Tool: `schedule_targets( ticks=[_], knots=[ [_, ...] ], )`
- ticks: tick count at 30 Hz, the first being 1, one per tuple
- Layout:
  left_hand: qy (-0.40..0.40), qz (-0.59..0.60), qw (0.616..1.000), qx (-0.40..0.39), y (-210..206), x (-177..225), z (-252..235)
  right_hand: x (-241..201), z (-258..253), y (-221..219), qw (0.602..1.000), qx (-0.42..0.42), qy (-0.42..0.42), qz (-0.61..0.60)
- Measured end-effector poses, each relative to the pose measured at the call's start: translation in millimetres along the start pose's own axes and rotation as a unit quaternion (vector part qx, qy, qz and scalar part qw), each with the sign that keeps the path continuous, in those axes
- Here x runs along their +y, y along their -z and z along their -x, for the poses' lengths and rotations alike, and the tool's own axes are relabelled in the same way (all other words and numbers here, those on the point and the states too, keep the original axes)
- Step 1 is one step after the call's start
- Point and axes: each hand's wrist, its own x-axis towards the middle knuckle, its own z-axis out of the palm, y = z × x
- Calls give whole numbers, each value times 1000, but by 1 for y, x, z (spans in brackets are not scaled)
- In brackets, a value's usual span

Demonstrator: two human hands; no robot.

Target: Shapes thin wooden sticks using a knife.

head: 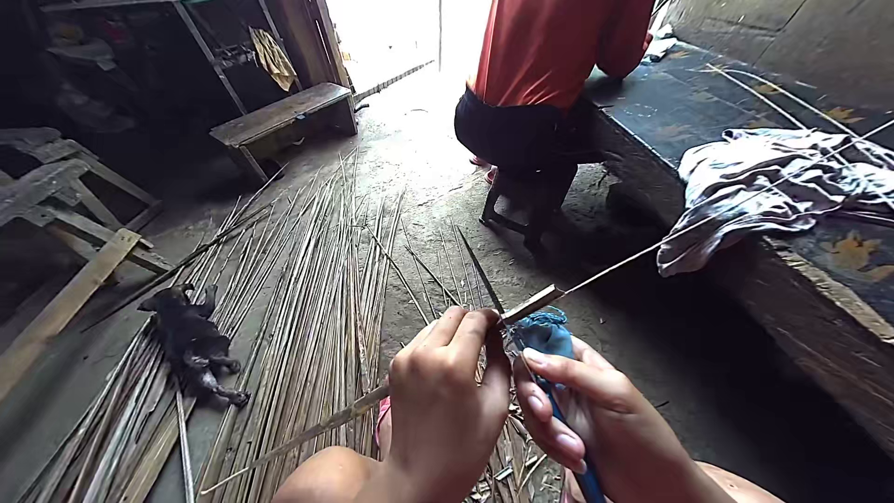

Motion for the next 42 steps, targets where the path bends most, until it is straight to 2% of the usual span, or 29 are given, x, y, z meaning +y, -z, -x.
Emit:
schedule_targets(
  ticks=[20,24,29,32,36,42],
  knots=[
    [7,0,1000,23,-11,6,1,-10,1,11,995,-14,-58,-76],
    [-14,-15,999,42,-14,8,-1,-12,1,8,999,24,-30,-37],
    [-7,13,999,29,-15,8,-1,-6,0,10,995,70,59,47],
    [27,80,996,4,-15,7,-2,-2,-2,17,987,64,108,96],
    [84,148,985,-35,-13,8,-4,-3,-4,23,982,61,130,125],
    [76,110,991,-12,-17,10,-8,-5,-9,21,967,96,164,170]
  ],
)
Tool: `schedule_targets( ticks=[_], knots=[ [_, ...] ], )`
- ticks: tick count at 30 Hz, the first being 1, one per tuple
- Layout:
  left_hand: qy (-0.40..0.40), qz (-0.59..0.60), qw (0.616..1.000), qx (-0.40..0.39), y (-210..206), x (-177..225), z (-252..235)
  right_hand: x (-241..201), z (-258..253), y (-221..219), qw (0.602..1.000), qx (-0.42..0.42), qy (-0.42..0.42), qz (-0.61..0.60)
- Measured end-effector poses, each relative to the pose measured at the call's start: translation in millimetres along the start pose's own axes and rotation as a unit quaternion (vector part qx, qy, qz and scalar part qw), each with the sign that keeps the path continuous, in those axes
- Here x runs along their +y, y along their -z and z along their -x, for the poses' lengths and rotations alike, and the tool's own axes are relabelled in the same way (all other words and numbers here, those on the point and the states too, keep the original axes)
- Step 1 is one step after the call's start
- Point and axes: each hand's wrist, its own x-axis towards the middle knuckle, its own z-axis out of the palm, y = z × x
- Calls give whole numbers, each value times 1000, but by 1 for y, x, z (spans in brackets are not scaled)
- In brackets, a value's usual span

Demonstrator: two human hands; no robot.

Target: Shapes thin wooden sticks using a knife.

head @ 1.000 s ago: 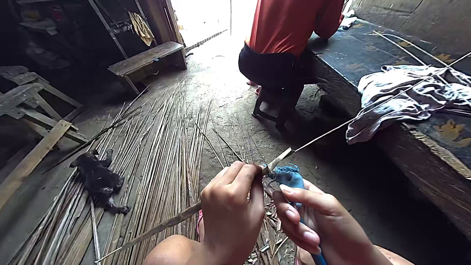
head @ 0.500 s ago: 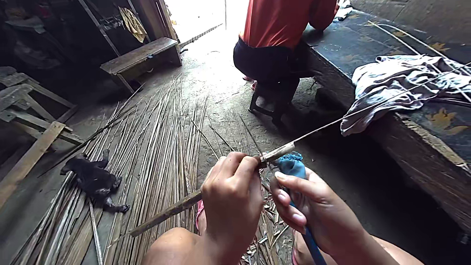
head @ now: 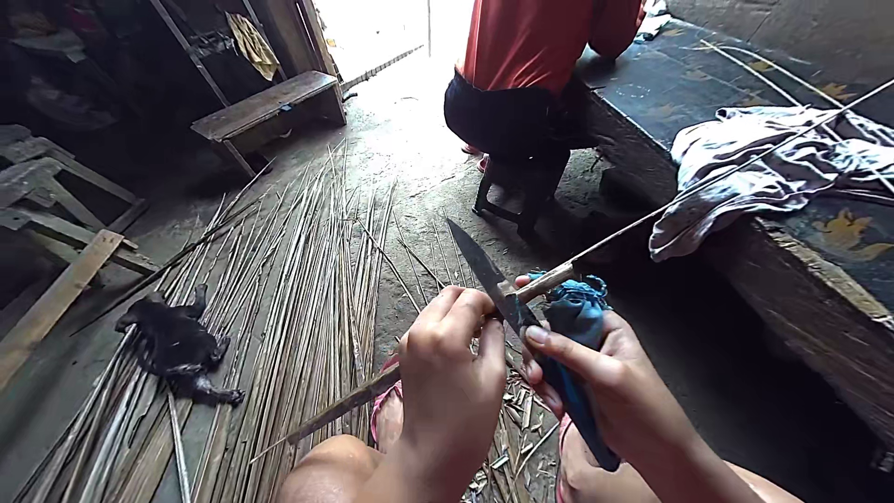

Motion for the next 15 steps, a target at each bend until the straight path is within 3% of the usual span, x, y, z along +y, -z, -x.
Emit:
schedule_targets(
  ticks=[5,9,12,15],
  knots=[
    [-17,-35,999,20,-2,-1,-2,3,-5,0,995,21,58,84],
    [-13,-97,995,37,9,-7,-2,-19,-15,20,977,146,94,126],
    [15,-101,994,39,18,-17,-3,-30,-10,34,986,77,105,107],
    [43,-60,997,19,21,-19,-2,-15,2,21,998,-18,16,61]
  ],
)
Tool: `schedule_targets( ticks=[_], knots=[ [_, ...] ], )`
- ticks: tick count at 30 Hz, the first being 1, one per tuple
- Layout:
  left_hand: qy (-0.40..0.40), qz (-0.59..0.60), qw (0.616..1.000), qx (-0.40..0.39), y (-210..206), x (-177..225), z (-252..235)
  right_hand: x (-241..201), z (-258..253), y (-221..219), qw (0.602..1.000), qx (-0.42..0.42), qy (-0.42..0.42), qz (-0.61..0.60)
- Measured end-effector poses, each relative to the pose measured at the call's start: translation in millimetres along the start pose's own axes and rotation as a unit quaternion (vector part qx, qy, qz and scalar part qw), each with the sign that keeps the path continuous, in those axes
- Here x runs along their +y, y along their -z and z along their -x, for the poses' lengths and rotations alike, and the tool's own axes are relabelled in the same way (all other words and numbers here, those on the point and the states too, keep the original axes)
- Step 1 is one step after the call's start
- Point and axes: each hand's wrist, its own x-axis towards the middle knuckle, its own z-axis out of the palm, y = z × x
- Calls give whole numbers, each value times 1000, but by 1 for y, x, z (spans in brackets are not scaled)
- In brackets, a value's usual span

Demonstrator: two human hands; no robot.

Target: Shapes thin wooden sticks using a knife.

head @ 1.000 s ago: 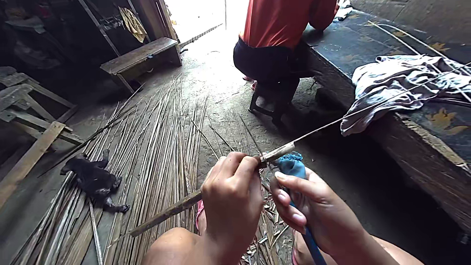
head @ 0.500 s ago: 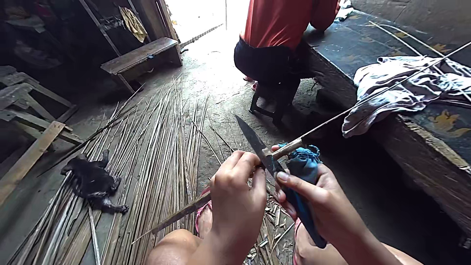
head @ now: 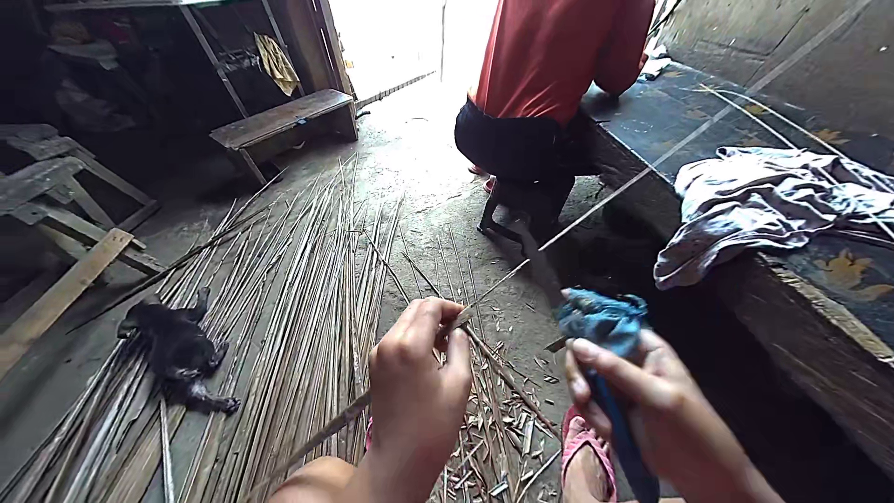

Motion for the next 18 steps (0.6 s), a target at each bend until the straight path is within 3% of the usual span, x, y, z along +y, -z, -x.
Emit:
schedule_targets(
  ticks=[7,12,18],
  knots=[
    [-11,109,992,-57,-3,10,5,10,2,-18,988,-101,-73,-89],
    [-93,35,995,-3,-8,10,8,8,0,-24,994,-56,-49,-85],
    [-138,-5,990,22,-14,13,12,10,2,-30,997,15,7,-79]
  ],
)
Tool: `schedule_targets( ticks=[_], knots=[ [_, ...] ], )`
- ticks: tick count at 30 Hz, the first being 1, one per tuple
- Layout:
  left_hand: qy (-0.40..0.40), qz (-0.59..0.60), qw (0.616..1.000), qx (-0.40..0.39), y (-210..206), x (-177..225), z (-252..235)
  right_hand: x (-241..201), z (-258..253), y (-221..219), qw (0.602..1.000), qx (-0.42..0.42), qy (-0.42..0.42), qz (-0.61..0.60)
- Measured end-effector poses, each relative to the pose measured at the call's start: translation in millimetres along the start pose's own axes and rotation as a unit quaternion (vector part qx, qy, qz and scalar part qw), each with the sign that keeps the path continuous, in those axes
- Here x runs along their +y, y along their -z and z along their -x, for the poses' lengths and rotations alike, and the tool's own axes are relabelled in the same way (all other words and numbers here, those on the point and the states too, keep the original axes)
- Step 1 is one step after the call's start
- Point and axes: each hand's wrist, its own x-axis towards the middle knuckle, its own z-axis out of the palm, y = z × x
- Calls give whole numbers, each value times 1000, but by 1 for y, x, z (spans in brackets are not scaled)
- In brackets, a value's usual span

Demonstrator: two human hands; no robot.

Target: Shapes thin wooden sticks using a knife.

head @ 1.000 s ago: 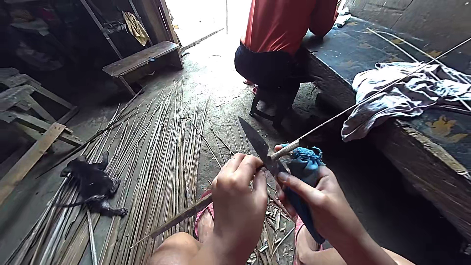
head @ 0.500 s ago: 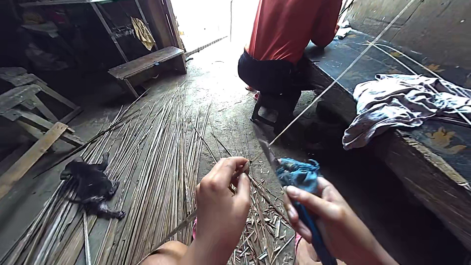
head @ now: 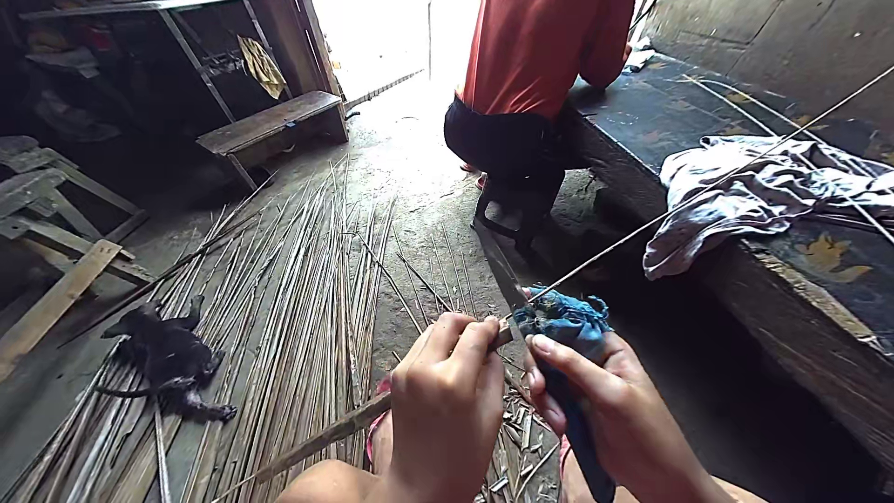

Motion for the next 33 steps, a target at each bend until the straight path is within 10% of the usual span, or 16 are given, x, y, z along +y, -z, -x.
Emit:
schedule_targets(
  ticks=[8,14,33],
  knots=[
    [20,37,999,-19,-4,4,0,-11,-14,15,989,99,92,57],
    [15,88,996,-24,-2,3,0,0,-6,22,992,-123,21,18],
    [29,60,997,-37,-1,12,-6,-36,-28,46,974,127,165,83]
  ],
)
